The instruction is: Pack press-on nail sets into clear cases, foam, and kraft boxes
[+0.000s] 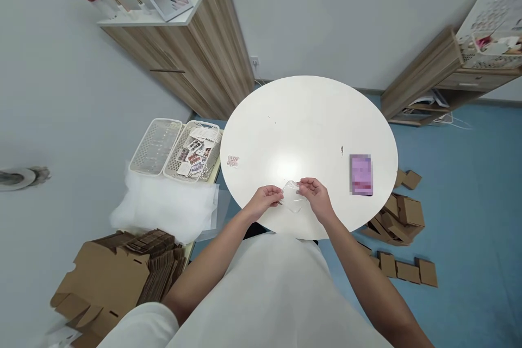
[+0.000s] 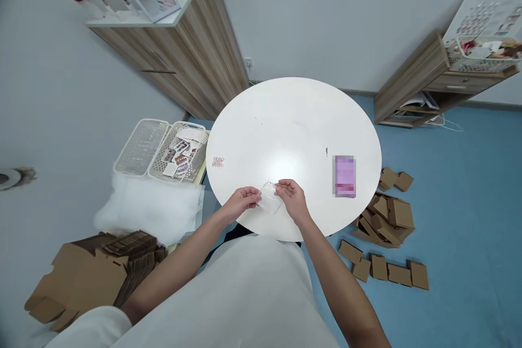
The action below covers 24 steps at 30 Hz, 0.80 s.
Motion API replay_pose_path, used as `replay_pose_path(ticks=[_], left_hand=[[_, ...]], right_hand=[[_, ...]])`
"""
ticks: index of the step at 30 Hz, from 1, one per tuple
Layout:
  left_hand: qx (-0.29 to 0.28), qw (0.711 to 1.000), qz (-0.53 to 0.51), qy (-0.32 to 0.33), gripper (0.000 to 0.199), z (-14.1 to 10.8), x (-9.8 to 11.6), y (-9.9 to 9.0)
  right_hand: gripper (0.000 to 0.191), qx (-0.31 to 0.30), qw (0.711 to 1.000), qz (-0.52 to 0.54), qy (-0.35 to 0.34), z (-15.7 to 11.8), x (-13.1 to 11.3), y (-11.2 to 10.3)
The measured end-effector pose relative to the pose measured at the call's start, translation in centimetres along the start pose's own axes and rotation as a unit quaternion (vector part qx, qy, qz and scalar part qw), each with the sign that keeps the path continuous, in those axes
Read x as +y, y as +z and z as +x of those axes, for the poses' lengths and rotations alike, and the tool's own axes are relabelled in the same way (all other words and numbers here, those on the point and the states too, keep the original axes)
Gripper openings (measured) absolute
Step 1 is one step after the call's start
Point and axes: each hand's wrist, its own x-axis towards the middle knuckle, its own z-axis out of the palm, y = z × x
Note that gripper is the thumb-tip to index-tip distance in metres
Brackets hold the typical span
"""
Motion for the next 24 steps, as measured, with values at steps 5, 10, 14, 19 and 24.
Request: replay_pose_path(ticks=[5,10,14,19,24], left_hand=[[0.025,0.998,-0.056,-0.025,0.027,0.9,-0.9,1.1],[0.022,0.998,-0.042,-0.034,0.027,1.2,-1.8,1.2],[0.018,0.998,0.064,0.021,0.033,1.0,-1.6,1.1],[-0.023,0.954,0.255,0.157,0.091,0.3,0.1,0.3],[-0.08,0.915,0.32,0.234,0.081,0.5,1.0,-0.6]], right_hand=[[0.046,-0.016,0.999,0.017,0.047,-0.4,0.8,-1.9],[0.045,-0.006,0.998,0.001,0.063,-0.5,1.2,-1.9],[0.045,0.021,0.998,-0.016,0.05,-0.7,1.2,-1.8],[0.045,0.035,0.999,-0.016,0.025,-1.5,0.2,-1.5],[0.044,0.048,0.998,-0.026,0.016,-2.6,-0.2,-0.9]])
